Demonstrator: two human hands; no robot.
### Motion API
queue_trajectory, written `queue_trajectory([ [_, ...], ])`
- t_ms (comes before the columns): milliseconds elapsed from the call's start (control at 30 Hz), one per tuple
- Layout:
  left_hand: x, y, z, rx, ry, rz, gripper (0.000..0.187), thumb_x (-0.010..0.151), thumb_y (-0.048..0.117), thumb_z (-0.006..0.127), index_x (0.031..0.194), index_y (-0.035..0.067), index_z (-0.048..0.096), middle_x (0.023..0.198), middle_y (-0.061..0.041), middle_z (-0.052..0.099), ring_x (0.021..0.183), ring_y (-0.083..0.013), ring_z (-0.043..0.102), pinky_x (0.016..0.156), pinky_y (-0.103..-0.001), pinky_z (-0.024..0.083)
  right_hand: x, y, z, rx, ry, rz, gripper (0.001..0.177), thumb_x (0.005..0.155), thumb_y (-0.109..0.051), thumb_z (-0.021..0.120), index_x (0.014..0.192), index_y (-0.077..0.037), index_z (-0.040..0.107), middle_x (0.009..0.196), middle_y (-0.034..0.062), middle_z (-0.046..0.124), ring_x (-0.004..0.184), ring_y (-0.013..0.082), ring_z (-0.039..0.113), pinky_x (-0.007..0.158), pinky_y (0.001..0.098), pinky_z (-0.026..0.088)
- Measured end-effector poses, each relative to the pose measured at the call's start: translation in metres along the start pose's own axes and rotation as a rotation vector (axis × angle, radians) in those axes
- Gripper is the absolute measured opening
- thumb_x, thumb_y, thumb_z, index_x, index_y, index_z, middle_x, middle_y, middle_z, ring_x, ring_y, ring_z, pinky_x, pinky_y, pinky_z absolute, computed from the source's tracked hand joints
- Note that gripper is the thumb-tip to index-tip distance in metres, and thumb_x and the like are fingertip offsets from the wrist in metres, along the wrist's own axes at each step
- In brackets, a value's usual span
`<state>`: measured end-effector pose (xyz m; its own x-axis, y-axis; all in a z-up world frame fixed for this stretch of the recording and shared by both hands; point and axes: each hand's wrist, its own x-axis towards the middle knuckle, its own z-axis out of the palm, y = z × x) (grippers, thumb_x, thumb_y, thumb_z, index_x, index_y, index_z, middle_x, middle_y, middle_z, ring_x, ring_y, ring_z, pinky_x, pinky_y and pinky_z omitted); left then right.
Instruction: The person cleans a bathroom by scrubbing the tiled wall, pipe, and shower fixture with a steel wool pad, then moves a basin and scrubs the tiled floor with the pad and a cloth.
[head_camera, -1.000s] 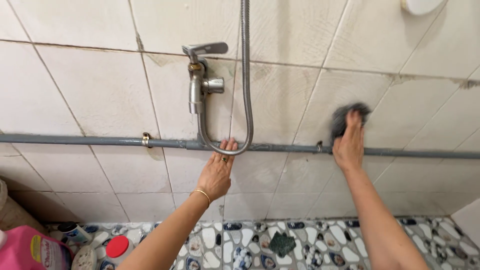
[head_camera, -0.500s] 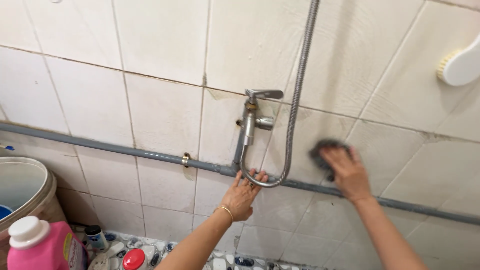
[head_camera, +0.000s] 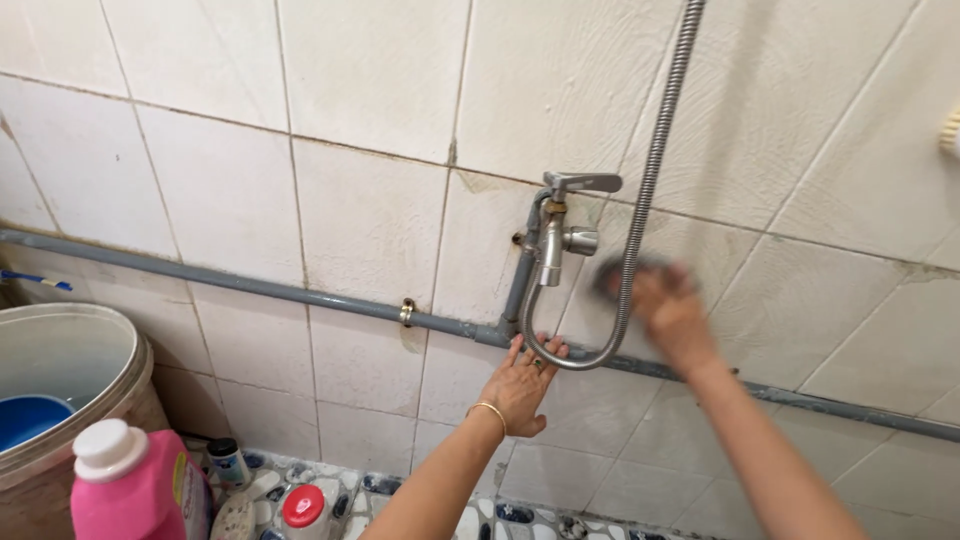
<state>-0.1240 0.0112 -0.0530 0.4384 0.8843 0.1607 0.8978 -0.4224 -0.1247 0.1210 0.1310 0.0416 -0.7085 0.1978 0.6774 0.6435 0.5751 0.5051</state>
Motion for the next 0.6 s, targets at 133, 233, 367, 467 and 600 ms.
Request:
queue_trajectory([
  [133, 0.001, 0.000, 0.001, 0.036, -0.006, 0.010, 0.118, 0.079, 0.046, 0.073, 0.162, 0.003, 0.001, 0.170, -0.016, 0.006, 0.157, -0.0333, 0.002, 0.124, -0.052, 0.003, 0.052, -0.009, 0.012, -0.143, 0.141, 0.226, 0.062, 0.087, 0.002, 0.054, 0.148, -0.008, 0.056, 0.147, 0.0118, 0.060, 0.139, 0.0293, 0.052, 0.121, 0.0537, 0.030],
  [233, 0.001, -0.002, 0.001, 0.021, -0.016, 0.006, 0.120, 0.078, 0.047, 0.073, 0.163, 0.004, 0.001, 0.171, -0.015, 0.007, 0.158, -0.0310, 0.003, 0.125, -0.052, 0.003, 0.039, -0.043, 0.026, 0.046, -0.191, 0.047, 0.042, 0.092, -0.002, 0.054, 0.130, -0.019, 0.058, 0.138, 0.0001, 0.062, 0.136, 0.0204, 0.054, 0.121, 0.0505, 0.033],
  [367, 0.003, -0.001, -0.001, -0.005, -0.056, 0.005, 0.121, 0.078, 0.052, 0.073, 0.161, 0.003, 0.000, 0.171, -0.016, 0.005, 0.158, -0.0311, 0.001, 0.125, -0.052, 0.002, 0.011, -0.035, 0.000, 0.001, -0.100, -0.175, 0.057, 0.090, -0.004, 0.056, 0.144, -0.021, 0.057, 0.144, 0.0007, 0.059, 0.135, 0.0201, 0.053, 0.121, 0.0509, 0.029],
  [467, 0.005, -0.001, 0.003, -0.034, 0.001, 0.002, 0.122, 0.074, 0.050, 0.075, 0.160, 0.003, 0.001, 0.170, -0.013, 0.005, 0.158, -0.0311, 0.002, 0.124, -0.052, 0.002, 0.062, -0.005, -0.006, -0.044, 0.038, 0.268, 0.065, 0.093, 0.003, 0.057, 0.157, -0.012, 0.054, 0.158, 0.0081, 0.055, 0.144, 0.0272, 0.051, 0.127, 0.0549, 0.025],
  [600, 0.008, -0.007, 0.010, -0.095, -0.019, 0.021, 0.119, 0.076, 0.045, 0.075, 0.162, 0.003, 0.004, 0.171, -0.015, 0.007, 0.156, -0.0331, 0.013, 0.126, -0.053, 0.006, 0.076, -0.048, 0.027, -0.225, 0.008, 0.215, 0.047, 0.099, -0.003, 0.059, 0.145, -0.014, 0.056, 0.155, 0.0051, 0.056, 0.147, 0.0249, 0.051, 0.131, 0.0568, 0.025],
])
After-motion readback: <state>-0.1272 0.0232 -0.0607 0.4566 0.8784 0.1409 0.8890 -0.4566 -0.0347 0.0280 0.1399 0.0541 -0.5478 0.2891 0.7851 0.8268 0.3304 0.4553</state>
